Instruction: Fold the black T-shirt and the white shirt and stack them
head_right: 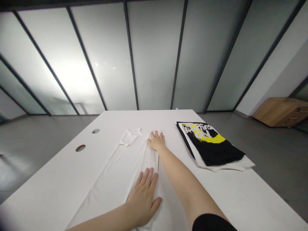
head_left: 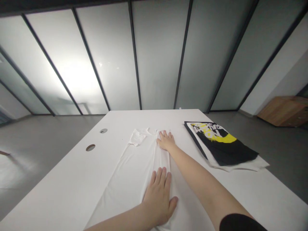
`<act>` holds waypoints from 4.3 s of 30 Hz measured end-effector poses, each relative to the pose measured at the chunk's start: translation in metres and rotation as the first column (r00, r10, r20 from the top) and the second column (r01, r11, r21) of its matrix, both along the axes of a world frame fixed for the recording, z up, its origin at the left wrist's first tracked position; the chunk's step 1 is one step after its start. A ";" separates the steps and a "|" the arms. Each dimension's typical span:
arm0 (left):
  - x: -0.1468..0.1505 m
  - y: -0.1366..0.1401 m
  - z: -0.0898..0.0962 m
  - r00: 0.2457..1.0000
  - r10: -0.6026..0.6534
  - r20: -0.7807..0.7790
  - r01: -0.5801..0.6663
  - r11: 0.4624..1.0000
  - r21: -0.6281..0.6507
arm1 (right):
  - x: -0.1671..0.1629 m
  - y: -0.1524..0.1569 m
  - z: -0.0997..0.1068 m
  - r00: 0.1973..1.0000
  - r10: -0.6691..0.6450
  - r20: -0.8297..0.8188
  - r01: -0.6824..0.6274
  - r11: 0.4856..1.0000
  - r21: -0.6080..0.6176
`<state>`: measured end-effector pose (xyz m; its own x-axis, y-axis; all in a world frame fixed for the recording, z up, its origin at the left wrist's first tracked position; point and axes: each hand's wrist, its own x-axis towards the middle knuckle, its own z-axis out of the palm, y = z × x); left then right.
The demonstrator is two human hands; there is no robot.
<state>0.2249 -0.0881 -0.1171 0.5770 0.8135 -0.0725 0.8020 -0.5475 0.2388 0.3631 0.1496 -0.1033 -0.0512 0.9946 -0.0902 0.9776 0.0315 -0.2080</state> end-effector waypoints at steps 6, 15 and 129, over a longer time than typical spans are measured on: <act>0.002 -0.001 0.006 1.000 -0.002 0.014 0.002 1.000 -0.016 | -0.005 0.027 -0.006 0.994 -0.110 -0.001 0.110 0.994 0.008; -0.008 -0.024 -0.015 0.999 -0.053 0.010 0.053 0.998 -0.038 | -0.011 0.017 0.020 1.000 -0.014 0.016 0.009 0.969 0.246; -0.182 0.143 0.012 0.788 0.614 0.044 -0.612 0.774 0.162 | 0.087 -0.165 -0.021 0.931 0.358 -0.067 -0.349 0.930 0.112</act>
